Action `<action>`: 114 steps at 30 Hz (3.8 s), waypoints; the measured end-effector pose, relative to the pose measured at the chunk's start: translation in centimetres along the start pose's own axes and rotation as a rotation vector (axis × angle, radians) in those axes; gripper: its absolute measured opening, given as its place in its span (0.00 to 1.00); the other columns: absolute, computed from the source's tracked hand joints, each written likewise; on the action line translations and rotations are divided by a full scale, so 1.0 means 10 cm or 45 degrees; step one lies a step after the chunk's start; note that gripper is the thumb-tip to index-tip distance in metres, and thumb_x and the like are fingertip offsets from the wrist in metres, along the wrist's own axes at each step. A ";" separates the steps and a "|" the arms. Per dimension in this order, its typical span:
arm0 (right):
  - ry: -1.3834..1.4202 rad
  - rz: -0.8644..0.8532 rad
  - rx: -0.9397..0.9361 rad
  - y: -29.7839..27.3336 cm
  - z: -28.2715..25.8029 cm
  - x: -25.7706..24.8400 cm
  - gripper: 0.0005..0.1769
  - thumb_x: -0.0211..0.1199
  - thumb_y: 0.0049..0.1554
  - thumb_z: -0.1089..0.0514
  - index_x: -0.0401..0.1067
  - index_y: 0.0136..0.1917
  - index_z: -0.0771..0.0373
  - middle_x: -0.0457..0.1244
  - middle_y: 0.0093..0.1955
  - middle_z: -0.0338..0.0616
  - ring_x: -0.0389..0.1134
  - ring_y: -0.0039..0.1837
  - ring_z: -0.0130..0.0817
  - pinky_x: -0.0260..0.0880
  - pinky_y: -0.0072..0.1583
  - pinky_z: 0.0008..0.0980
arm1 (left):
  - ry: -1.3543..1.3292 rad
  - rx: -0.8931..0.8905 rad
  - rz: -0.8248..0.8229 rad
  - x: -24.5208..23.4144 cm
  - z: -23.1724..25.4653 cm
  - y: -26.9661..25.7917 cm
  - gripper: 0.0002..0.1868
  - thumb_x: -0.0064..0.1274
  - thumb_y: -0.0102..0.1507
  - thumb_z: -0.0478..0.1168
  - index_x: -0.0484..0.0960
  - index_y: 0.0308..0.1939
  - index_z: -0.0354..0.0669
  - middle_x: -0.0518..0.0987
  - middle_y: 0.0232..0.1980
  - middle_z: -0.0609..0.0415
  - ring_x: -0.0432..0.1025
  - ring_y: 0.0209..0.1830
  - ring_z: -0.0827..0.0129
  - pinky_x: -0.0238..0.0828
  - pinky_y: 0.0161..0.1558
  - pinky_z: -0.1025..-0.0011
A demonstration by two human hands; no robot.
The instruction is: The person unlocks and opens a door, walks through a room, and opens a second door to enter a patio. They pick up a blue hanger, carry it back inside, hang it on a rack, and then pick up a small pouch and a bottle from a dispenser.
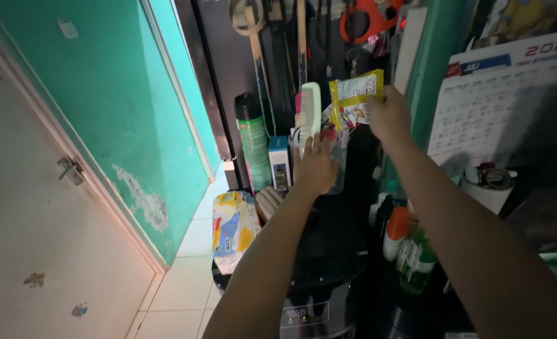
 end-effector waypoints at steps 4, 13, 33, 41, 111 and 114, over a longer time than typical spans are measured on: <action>0.047 0.260 -0.266 0.18 -0.04 0.05 0.18 0.58 0.63 0.53 0.73 0.61 0.66 0.70 0.56 0.56 0.73 0.56 0.48 0.70 0.57 0.44 | 0.000 -0.061 -0.105 0.08 0.04 0.12 0.38 0.46 0.67 0.50 0.54 0.77 0.39 0.52 0.82 0.46 0.56 0.78 0.52 0.59 0.68 0.48; -0.319 0.449 -0.233 0.45 -0.02 0.55 0.14 0.62 0.60 0.48 0.75 0.54 0.57 0.69 0.47 0.52 0.67 0.56 0.54 0.56 0.62 0.59 | 0.030 -0.086 -0.165 0.24 0.06 0.21 0.40 0.48 0.65 0.48 0.52 0.78 0.39 0.51 0.83 0.43 0.64 0.70 0.47 0.65 0.63 0.47; -0.602 0.167 -0.435 0.23 0.16 0.99 0.33 0.60 0.62 0.54 0.61 0.79 0.47 0.67 0.53 0.57 0.64 0.60 0.50 0.46 0.67 0.56 | -0.123 -0.273 -0.195 0.31 -0.06 0.48 0.50 0.52 0.62 0.46 0.41 0.79 0.30 0.68 0.71 0.37 0.62 0.70 0.44 0.58 0.68 0.49; -0.487 0.089 -0.226 0.38 0.14 0.97 0.31 0.63 0.59 0.54 0.62 0.74 0.51 0.67 0.58 0.54 0.64 0.65 0.52 0.45 0.68 0.67 | -0.141 -0.303 -0.176 0.33 -0.08 0.50 0.47 0.49 0.64 0.45 0.42 0.80 0.32 0.70 0.70 0.40 0.62 0.71 0.46 0.58 0.68 0.51; -0.723 -0.287 -0.573 0.17 0.02 0.78 0.27 0.68 0.56 0.57 0.71 0.69 0.56 0.71 0.46 0.52 0.74 0.48 0.45 0.74 0.53 0.44 | -0.028 -0.190 -0.310 0.30 -0.10 0.21 0.41 0.43 0.67 0.45 0.45 0.80 0.41 0.50 0.84 0.51 0.42 0.82 0.47 0.43 0.75 0.45; -0.669 -0.260 -0.653 0.12 0.02 0.77 0.32 0.68 0.55 0.58 0.67 0.72 0.57 0.68 0.57 0.53 0.72 0.56 0.45 0.73 0.56 0.44 | -0.053 -0.189 -0.308 0.38 -0.13 0.23 0.42 0.44 0.65 0.44 0.45 0.81 0.41 0.48 0.84 0.48 0.39 0.84 0.48 0.40 0.77 0.48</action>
Point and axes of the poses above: each hand's wrist, its own y-axis towards the middle knuckle, its own x-axis out of the palm, z = x × y, the point moved 6 cm from there along y, towards the middle knuckle
